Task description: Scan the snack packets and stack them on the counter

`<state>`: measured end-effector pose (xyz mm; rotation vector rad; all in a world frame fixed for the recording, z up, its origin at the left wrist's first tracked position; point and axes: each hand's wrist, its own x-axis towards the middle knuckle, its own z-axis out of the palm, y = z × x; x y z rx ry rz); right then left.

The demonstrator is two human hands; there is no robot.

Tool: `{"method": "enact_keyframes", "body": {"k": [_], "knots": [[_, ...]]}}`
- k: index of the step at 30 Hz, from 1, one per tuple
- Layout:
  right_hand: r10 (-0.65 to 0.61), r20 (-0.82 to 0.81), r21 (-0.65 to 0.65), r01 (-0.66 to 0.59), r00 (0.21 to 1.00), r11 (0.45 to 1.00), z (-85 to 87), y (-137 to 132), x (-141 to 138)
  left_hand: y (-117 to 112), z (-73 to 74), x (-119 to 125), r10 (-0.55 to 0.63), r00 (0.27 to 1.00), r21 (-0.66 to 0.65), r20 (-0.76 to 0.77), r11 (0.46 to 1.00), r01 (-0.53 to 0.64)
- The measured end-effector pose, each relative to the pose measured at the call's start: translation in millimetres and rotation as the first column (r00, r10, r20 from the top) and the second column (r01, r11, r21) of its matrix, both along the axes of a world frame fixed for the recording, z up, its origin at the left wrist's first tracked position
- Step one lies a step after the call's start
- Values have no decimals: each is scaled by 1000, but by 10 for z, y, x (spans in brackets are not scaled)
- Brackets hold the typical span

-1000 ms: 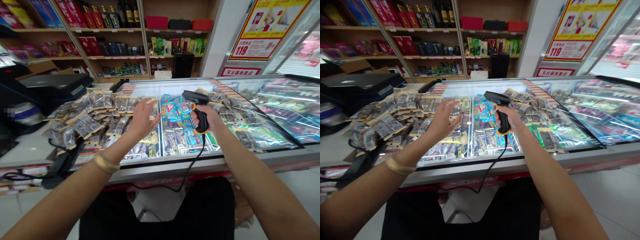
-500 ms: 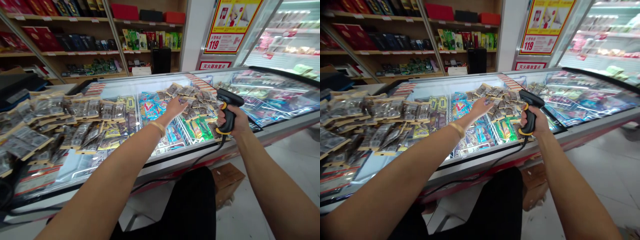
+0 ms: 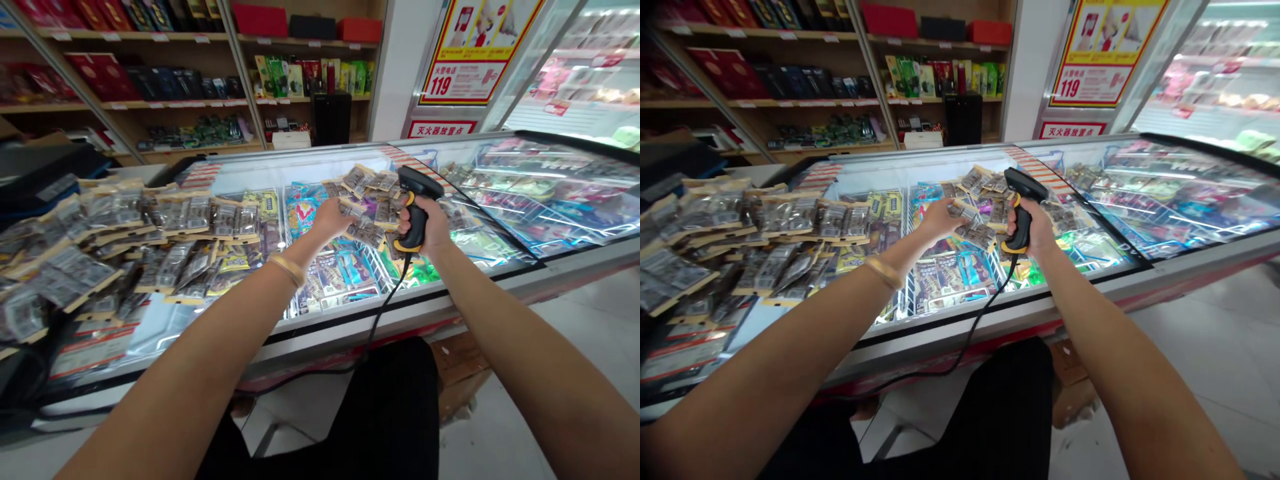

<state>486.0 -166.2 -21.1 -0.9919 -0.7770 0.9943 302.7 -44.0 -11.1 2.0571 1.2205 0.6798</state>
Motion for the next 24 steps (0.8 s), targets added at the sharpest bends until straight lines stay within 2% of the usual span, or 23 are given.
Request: {"method": "enact_keyframes", "body": {"k": [2,4,7,10,12,15,19,21,24], "knots": [[14,-19,1,-13,1000,1000,20,88,-100,14,2,-233,31,990,-96,139,995,-18],[27,-24,8,-26,999,1000,63,159,-177,33,29,-496,117,952,-185,282,981,-65],[73,3,20,-73,997,997,177,263,-312,61,123,-931,311,840,-345,444,925,-160],[185,50,2,-185,982,983,301,370,-569,63,217,-1333,416,741,-495,527,859,-130],[299,68,-36,-297,952,954,344,423,-794,53,226,-1519,420,727,-525,544,846,-97],[472,83,-114,-462,878,880,315,440,-1060,49,136,-1622,373,736,-495,565,867,-60],[637,128,-217,-605,760,766,194,367,-1098,98,-29,-1544,285,709,-324,645,942,-83],[673,136,-247,-633,727,733,158,324,-1047,131,-72,-1514,237,714,-228,659,967,-110],[689,154,-277,-639,708,718,151,288,-1017,167,-96,-1536,223,740,-146,634,975,-169]]}}
